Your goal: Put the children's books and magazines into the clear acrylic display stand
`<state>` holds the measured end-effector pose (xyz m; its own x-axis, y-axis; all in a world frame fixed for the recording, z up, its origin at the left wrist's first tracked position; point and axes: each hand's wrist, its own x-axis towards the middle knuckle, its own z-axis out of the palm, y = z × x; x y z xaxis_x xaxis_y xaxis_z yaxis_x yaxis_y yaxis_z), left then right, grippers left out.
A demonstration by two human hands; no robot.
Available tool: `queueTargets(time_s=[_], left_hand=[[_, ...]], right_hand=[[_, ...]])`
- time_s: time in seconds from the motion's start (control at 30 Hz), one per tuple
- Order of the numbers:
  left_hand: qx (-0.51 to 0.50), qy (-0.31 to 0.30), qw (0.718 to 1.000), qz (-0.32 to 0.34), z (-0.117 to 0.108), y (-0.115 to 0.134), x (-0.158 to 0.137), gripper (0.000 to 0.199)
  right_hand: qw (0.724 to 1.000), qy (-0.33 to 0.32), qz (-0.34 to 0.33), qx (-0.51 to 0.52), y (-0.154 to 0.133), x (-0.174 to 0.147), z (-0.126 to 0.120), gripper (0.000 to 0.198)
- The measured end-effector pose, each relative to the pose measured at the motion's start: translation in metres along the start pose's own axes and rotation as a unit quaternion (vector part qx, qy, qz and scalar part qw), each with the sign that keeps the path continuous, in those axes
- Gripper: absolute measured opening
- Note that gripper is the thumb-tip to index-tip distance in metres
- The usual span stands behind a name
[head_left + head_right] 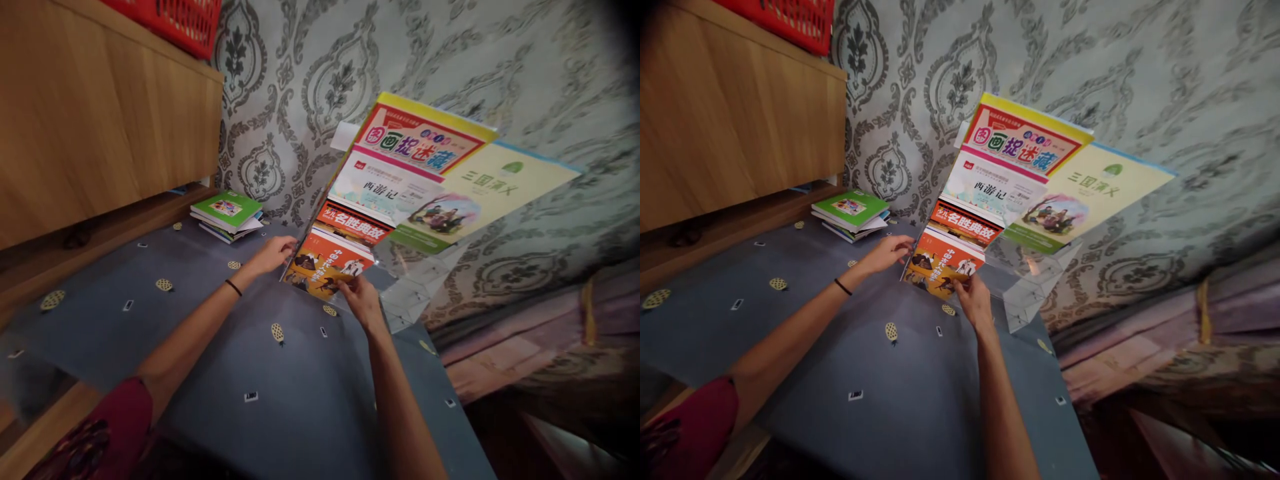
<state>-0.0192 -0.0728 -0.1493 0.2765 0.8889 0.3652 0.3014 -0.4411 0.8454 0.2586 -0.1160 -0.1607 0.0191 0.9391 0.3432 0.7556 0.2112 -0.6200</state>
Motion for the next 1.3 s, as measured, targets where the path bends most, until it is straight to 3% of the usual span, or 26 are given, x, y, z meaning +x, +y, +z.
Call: queueTargets(time_s=[0.37,0.6,0.87,1.1,1.3], left_hand=[[0.174,0.011,0.982,0.078,0.007,0.016,-0.011,0.025],[0.203,0.019,0.976,0.075,0.011,0.025,-0.016,0.035],[0.154,0.064,0.984,0.065,0.013,0.037,-0.015,0.049],[0.083,0.072,0.990,0.088,0.034,0.028,-0.015,0.061],[0.039,0.077,0.994,0.064,0.042,0.022,-0.006,0.065]], right_hand=[[1.000,0.000,0.003,-0.025,-0.024,-0.007,-0.006,0.015],[0.998,-0.033,0.002,0.057,-0.012,-0.001,-0.014,0.021],[0.997,0.017,-0.014,0.072,-0.002,0.000,-0.011,0.044],[0.995,0.059,0.013,0.080,-0.008,-0.001,-0.006,0.051],[0.989,0.106,0.040,0.091,-0.016,-0.003,-0.004,0.069]])
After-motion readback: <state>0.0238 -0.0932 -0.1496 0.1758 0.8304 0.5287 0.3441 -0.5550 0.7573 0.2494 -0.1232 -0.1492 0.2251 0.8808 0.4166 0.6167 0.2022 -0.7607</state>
